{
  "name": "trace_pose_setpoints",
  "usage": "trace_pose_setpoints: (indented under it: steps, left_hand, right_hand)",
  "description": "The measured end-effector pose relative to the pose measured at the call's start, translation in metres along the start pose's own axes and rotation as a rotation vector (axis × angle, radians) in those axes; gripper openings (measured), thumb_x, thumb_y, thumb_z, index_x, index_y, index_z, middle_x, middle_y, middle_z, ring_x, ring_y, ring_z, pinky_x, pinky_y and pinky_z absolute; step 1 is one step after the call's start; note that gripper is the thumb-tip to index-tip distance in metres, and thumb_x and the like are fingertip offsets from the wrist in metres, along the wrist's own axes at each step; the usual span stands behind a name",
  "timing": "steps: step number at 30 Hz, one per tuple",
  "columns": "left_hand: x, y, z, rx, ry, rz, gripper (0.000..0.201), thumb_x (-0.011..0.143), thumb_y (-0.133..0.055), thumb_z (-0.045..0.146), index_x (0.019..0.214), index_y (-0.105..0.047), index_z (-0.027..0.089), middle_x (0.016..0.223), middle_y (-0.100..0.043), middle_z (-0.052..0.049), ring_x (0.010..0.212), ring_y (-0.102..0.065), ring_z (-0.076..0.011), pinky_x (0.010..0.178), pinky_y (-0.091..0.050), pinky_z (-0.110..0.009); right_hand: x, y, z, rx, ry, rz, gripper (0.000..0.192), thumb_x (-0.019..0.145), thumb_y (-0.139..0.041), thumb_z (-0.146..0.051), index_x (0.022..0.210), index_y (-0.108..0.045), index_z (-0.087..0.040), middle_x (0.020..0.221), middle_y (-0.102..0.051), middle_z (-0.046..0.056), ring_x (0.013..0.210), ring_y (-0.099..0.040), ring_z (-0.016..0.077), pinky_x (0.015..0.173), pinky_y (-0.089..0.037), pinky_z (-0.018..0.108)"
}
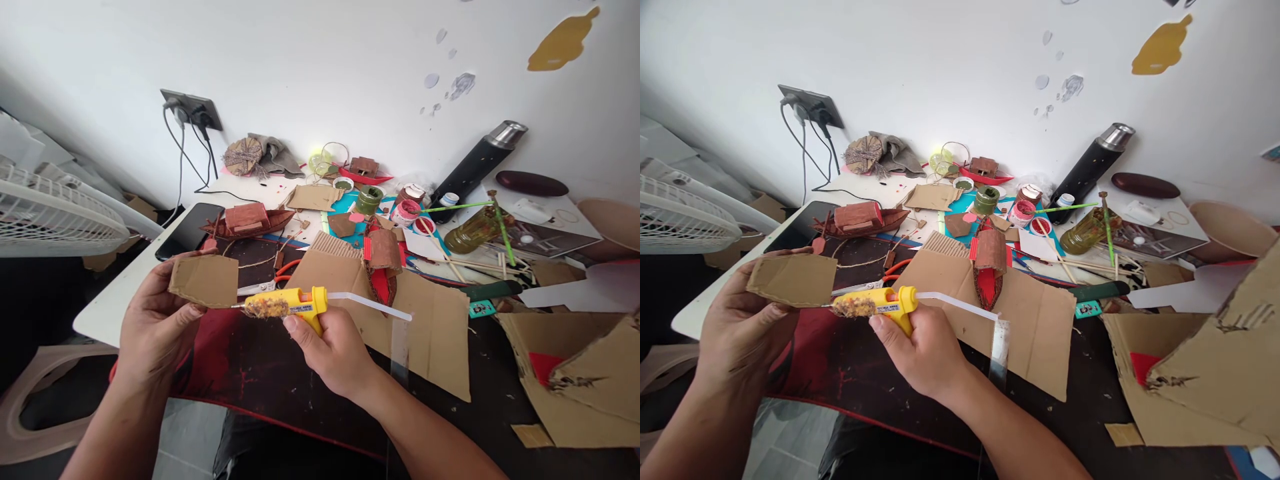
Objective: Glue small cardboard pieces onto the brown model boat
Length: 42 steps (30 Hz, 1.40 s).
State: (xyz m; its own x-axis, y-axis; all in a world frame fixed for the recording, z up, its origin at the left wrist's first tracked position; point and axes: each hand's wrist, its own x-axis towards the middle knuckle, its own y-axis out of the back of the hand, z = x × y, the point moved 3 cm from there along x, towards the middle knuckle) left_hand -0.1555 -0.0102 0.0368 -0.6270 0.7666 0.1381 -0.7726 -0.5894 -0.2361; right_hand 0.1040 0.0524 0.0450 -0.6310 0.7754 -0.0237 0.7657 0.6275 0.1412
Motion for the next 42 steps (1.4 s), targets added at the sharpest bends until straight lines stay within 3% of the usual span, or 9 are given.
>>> trace_pose_setpoints:
  steps: [3,14,28,36,42]
  left_hand:
    - [0.001,-0.001,0.002,-0.002,-0.005,0.003,0.082,0.048,-0.120,0.050,0.119,-0.086,0.025,0.128,-0.085,-0.009,0.107,-0.079,-0.0278,0.095,-0.071,-0.038]
    - [-0.001,-0.002,0.001,0.001,-0.007,-0.018,0.081,0.051,-0.120,0.045,0.120,-0.085,0.024,0.132,-0.084,-0.010,0.106,-0.079,-0.0258,0.082,-0.069,-0.029]
    - [-0.001,-0.006,-0.009,-0.004,-0.025,-0.083,0.077,0.054,-0.120,0.043,0.122,-0.089,0.026,0.121,-0.088,-0.005,0.108,-0.082,-0.0194,0.092,-0.070,-0.021]
    - [-0.001,-0.004,-0.008,-0.011,-0.056,-0.059,0.076,0.054,-0.120,0.042,0.121,-0.089,0.024,0.126,-0.088,-0.006,0.104,-0.082,-0.0186,0.095,-0.071,-0.024]
    - [-0.001,-0.001,-0.005,-0.018,-0.054,-0.038,0.077,0.053,-0.120,0.044,0.121,-0.089,0.024,0.130,-0.087,-0.008,0.106,-0.081,-0.0221,0.084,-0.073,-0.027]
  right_hand:
    - [0.000,0.000,0.000,0.001,0.011,0.002,0.052,0.112,-0.061,-0.058,0.073,-0.048,-0.026,0.064,-0.045,-0.005,0.060,-0.041,0.0146,0.059,-0.035,0.031]
    - [0.000,0.001,-0.003,0.012,0.032,0.012,0.051,0.112,-0.061,-0.055,0.072,-0.048,-0.027,0.063,-0.045,-0.005,0.059,-0.041,0.0143,0.061,-0.035,0.031]
    - [0.001,0.000,-0.002,0.062,0.049,0.006,0.049,0.110,-0.064,-0.052,0.071,-0.047,-0.027,0.062,-0.041,-0.007,0.057,-0.038,0.0138,0.058,-0.033,0.030]
    - [0.001,-0.001,-0.002,0.055,0.055,0.015,0.050,0.110,-0.063,-0.050,0.070,-0.045,-0.027,0.061,-0.041,-0.007,0.056,-0.038,0.0134,0.057,-0.032,0.030]
    - [0.001,0.000,0.001,0.034,0.051,0.024,0.048,0.111,-0.063,-0.051,0.072,-0.049,-0.026,0.063,-0.044,-0.006,0.057,-0.040,0.0134,0.057,-0.033,0.030]
